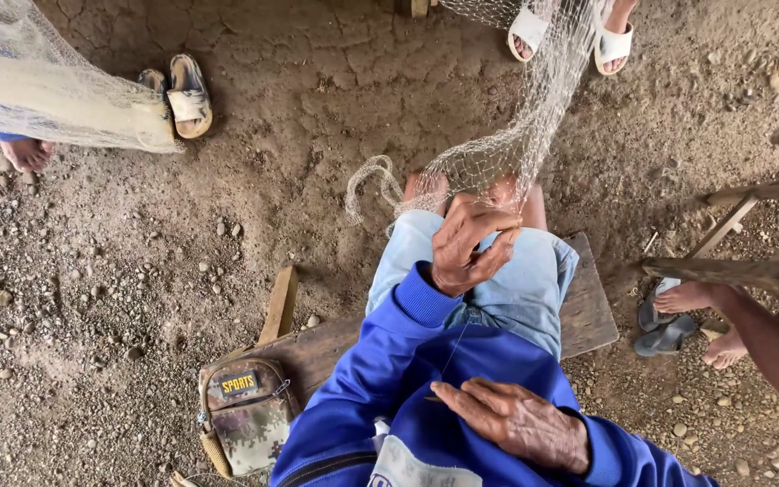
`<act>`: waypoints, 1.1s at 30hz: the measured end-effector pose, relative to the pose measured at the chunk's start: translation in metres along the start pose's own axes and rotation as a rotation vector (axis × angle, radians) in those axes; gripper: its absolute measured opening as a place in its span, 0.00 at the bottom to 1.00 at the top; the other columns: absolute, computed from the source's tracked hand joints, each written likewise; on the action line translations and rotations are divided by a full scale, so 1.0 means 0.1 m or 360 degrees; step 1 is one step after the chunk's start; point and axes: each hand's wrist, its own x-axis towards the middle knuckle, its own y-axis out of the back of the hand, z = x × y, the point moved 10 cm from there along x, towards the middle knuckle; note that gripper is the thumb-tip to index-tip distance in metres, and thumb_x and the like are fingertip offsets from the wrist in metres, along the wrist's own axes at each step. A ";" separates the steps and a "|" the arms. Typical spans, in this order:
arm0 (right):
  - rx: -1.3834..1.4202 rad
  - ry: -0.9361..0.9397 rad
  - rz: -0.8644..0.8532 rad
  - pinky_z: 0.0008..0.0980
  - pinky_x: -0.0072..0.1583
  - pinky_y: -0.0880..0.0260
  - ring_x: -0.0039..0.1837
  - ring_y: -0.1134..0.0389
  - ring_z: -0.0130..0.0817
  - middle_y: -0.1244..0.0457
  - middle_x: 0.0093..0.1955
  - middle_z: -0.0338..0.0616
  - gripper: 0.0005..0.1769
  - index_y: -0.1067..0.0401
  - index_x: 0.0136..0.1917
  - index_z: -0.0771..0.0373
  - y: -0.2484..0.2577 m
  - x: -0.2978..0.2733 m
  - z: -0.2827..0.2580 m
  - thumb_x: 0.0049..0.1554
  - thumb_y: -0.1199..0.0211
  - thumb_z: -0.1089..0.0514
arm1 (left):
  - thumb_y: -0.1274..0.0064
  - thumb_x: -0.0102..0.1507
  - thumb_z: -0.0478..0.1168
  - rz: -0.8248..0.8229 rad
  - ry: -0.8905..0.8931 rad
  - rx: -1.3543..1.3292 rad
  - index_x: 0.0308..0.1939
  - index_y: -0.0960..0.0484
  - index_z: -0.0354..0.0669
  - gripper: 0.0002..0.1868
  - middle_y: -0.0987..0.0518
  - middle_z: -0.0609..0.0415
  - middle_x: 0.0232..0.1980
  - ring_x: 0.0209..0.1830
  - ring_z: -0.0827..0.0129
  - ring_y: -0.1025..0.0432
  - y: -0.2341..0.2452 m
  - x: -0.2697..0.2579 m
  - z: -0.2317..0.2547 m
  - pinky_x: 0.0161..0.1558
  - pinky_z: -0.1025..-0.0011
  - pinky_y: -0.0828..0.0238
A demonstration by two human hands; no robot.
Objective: A person is using a net needle to weave and repair a fishing net while sitting on a bench.
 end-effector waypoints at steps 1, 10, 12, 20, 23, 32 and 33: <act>-0.0062 0.0022 0.0038 0.32 0.53 0.39 0.54 0.40 0.40 0.42 0.52 0.52 0.26 0.51 0.66 0.71 0.04 0.03 -0.02 0.53 0.58 0.67 | 0.50 0.57 0.30 0.0094 -0.0100 0.0046 0.37 0.27 0.38 0.05 0.28 0.52 0.34 0.32 0.64 0.36 0.05 0.01 0.05 0.36 0.71 0.37; -0.0059 0.0118 0.0124 0.31 0.53 0.40 0.48 0.40 0.36 0.43 0.51 0.48 0.24 0.49 0.64 0.73 0.44 0.13 -0.08 0.53 0.58 0.66 | 0.61 0.63 0.37 0.0287 0.0070 -0.0097 0.38 0.27 0.38 0.08 0.28 0.51 0.33 0.31 0.67 0.36 0.15 0.04 0.09 0.36 0.72 0.39; 0.0078 0.0149 0.0053 0.34 0.57 0.42 0.52 0.40 0.41 0.44 0.59 0.53 0.26 0.52 0.65 0.74 0.57 0.05 -0.04 0.53 0.59 0.65 | 0.64 0.63 0.39 0.0253 0.0239 -0.0204 0.38 0.26 0.38 0.11 0.29 0.52 0.34 0.34 0.67 0.38 0.14 0.04 0.03 0.39 0.72 0.40; -0.2368 -0.0279 -0.0296 0.29 0.69 0.77 0.74 0.69 0.34 0.65 0.74 0.51 0.32 0.63 0.71 0.70 1.20 -0.62 0.98 0.56 0.69 0.56 | 0.57 0.63 0.43 0.0389 0.0429 -0.0523 0.35 0.25 0.43 0.09 0.27 0.56 0.33 0.30 0.73 0.36 0.12 0.01 -0.11 0.36 0.77 0.39; -0.0003 -0.0262 0.1714 0.39 0.54 0.38 0.55 0.40 0.51 0.45 0.53 0.61 0.14 0.45 0.51 0.73 2.66 -0.51 1.20 0.69 0.62 0.57 | 0.57 0.63 0.45 0.0444 0.0563 -0.0693 0.34 0.24 0.42 0.12 0.26 0.55 0.33 0.32 0.72 0.34 0.10 -0.04 -0.20 0.36 0.78 0.37; -0.1121 -0.0239 0.1371 0.33 0.45 0.42 0.42 0.42 0.32 0.33 0.46 0.44 0.05 0.27 0.44 0.63 2.13 -0.10 0.91 0.55 0.34 0.60 | 0.60 0.64 0.44 0.0504 0.0761 -0.1014 0.30 0.24 0.40 0.14 0.27 0.56 0.30 0.29 0.76 0.40 0.02 -0.11 -0.37 0.34 0.78 0.43; -0.1119 -0.0241 0.1369 0.33 0.45 0.42 0.42 0.42 0.32 0.33 0.46 0.44 0.05 0.27 0.44 0.63 2.11 -0.10 0.85 0.55 0.34 0.60 | 0.60 0.64 0.44 0.0504 0.0765 -0.1014 0.30 0.24 0.40 0.14 0.27 0.56 0.30 0.29 0.76 0.40 0.00 -0.12 -0.39 0.34 0.78 0.43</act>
